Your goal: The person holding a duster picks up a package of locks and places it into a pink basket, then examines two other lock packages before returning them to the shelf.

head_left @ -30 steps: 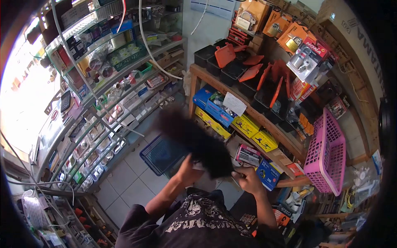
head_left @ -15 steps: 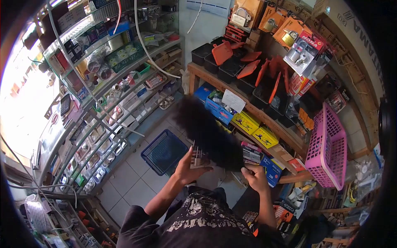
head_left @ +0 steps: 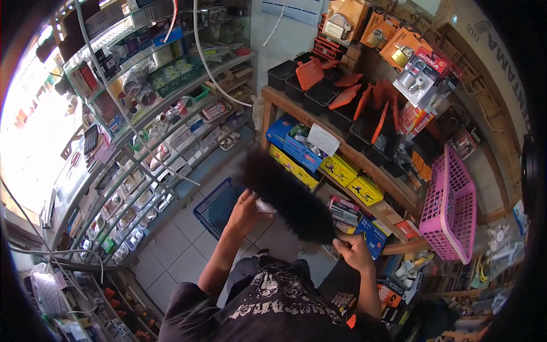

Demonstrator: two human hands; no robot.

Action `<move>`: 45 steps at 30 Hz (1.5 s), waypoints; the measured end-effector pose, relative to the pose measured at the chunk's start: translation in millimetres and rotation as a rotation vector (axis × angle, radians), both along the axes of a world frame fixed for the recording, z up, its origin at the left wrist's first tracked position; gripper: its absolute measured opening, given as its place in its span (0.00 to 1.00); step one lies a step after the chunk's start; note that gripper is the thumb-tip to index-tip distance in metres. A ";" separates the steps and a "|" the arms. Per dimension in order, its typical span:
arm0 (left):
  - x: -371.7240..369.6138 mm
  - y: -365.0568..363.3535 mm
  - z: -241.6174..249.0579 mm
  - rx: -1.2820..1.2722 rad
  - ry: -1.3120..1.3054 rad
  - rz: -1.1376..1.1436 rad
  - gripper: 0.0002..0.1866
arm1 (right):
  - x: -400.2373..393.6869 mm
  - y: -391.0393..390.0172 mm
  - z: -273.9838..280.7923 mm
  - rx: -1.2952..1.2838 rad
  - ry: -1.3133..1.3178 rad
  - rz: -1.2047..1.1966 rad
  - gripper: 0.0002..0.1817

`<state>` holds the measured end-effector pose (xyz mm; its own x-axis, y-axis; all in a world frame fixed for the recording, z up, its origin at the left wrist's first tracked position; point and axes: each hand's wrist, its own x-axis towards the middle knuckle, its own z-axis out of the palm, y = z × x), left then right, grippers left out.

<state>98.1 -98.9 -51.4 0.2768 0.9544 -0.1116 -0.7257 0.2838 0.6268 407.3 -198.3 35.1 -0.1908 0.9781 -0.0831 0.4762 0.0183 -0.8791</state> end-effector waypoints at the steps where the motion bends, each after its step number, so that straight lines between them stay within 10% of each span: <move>1: 2.8 0.3 6.0 -0.206 -0.115 0.060 0.25 | -1.1 -2.5 0.6 -0.009 -0.074 -0.006 0.16; 8: -10.9 3.6 -6.9 0.053 -0.209 -0.154 0.38 | -1.4 -3.3 -7.3 0.055 -0.278 -0.004 0.14; 12: 1.8 15.0 -26.9 0.085 -0.003 0.116 0.34 | -20.6 -9.5 -29.4 0.083 -0.160 -0.005 0.14; 13: 6.7 -4.5 29.0 -0.005 0.093 0.210 0.29 | -24.3 -8.3 -30.4 0.115 -0.154 -0.002 0.15; 16: 11.0 4.4 15.4 -0.099 -0.298 0.301 0.28 | -38.5 -11.9 -38.3 0.021 -0.163 0.033 0.16; 26: 59.1 -14.6 18.4 -0.246 -0.309 0.053 0.37 | -85.8 13.9 -77.9 -0.061 0.087 -0.106 0.16; 33: 7.7 19.9 -5.0 0.126 -0.327 0.120 0.35 | -74.8 -20.7 -98.4 -0.085 0.125 -0.038 0.17; 38: 55.9 -9.9 25.9 -0.210 -0.071 0.156 0.41 | -76.2 7.8 -85.7 -0.089 0.150 -0.179 0.18; 42: 37.9 11.1 -18.7 0.183 -0.730 -0.198 0.41 | -77.2 1.4 -81.9 -0.033 0.124 0.008 0.17; 45: 36.7 7.6 21.9 -0.106 -0.327 0.230 0.34 | -74.0 9.0 -86.8 0.004 0.205 -0.112 0.16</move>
<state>134.8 -91.3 -29.4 0.0948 0.9834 -0.1546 -0.9337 0.1417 0.3287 333.3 -189.3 -51.7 -0.0936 0.9944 -0.0497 0.2872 -0.0208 -0.9577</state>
